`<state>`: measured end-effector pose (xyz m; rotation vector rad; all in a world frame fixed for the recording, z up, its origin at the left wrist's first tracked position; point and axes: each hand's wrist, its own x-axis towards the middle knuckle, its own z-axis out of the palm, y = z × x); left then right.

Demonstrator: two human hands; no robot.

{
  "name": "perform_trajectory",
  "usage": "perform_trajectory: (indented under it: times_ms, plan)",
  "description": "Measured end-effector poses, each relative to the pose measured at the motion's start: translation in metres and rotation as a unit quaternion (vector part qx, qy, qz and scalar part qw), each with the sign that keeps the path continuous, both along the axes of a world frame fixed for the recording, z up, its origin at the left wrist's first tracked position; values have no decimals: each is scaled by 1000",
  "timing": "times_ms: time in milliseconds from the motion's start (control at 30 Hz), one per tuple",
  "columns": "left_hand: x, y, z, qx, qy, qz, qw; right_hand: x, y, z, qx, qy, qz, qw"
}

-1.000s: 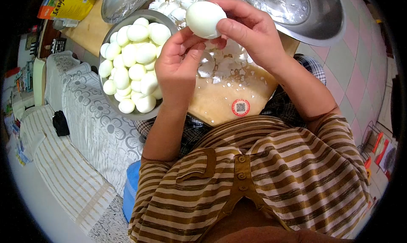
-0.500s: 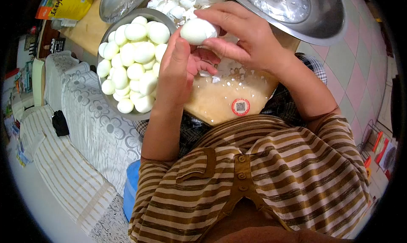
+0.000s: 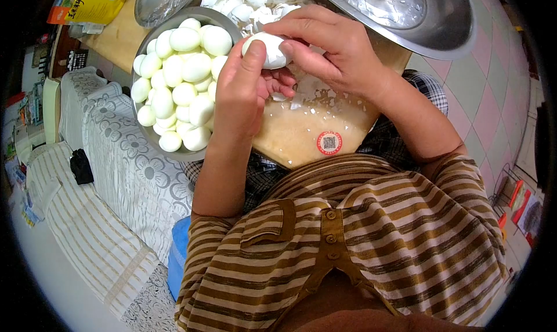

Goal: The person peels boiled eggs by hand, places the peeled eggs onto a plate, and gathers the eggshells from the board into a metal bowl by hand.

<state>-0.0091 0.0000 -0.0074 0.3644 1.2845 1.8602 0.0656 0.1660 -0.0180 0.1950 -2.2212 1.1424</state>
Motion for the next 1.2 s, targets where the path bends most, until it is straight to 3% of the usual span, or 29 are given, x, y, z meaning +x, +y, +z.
perform_trajectory:
  times_ms: [200, 267, 1000, 1067, 1200]
  plan:
    - [2, 0, 1, 6, 23, 5, 1000, 5, -1, 8, -26, -30, 17, 999]
    - [4, 1, 3, -2, 28, 12, 1000, 2, -2, 5, -4, 16, -4, 1000]
    - [4, 0, 0, 4, -3, -3, 1000, 2, -1, 3, 23, 63, -14, 998]
    - [4, 0, 1, 8, -10, -1, 1000, 4, -2, 1, -9, 15, -30, 999]
    - [3, 0, 2, 11, -12, -4, 1000, 0, -7, 1, -67, 32, -46, 996]
